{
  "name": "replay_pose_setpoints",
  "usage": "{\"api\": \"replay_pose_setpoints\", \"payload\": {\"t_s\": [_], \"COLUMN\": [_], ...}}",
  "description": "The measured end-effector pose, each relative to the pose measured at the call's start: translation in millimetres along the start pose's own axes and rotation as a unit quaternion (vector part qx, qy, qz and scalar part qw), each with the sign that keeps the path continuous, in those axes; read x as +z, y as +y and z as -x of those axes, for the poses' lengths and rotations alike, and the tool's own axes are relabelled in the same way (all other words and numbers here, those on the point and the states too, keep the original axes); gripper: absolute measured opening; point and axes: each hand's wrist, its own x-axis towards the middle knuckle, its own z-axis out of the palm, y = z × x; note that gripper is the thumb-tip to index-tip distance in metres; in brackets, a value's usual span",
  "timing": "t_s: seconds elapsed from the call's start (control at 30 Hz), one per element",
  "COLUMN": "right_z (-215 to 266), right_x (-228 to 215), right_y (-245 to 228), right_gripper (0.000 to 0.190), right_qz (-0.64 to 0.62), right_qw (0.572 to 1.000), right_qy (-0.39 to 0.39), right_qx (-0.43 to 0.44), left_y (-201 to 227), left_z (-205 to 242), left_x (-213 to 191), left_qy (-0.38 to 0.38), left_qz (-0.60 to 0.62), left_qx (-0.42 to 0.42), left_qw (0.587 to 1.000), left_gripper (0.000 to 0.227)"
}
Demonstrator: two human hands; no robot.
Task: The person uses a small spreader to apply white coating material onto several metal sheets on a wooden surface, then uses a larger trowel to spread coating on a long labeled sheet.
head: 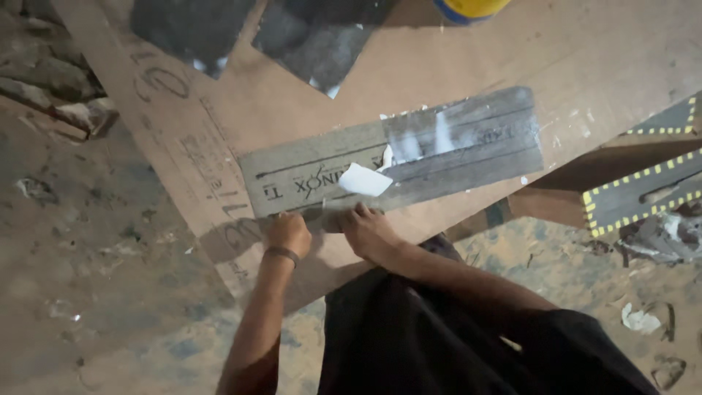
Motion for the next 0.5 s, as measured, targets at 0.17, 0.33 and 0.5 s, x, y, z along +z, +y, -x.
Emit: {"api": "replay_pose_setpoints", "payload": {"t_s": [0.17, 0.33, 0.5], "right_z": [38, 75, 45], "right_x": [-83, -175, -196], "right_y": [89, 171, 205], "right_gripper": [0.038, 0.041, 0.058], "right_qz": [-0.358, -0.034, 0.182], "right_qw": [0.893, 0.991, 0.972], "right_qy": [0.006, -0.022, -0.032], "right_qx": [0.272, 0.126, -0.145], "left_y": [7, 30, 52], "left_z": [2, 10, 2], "left_x": [-5, -24, -21], "left_qy": [0.015, 0.073, 0.048], "left_qz": [-0.016, 0.059, 0.046], "left_qx": [-0.023, -0.060, -0.169], "left_qw": [0.999, 0.994, 0.983], "left_gripper": [0.023, 0.026, 0.020]}}
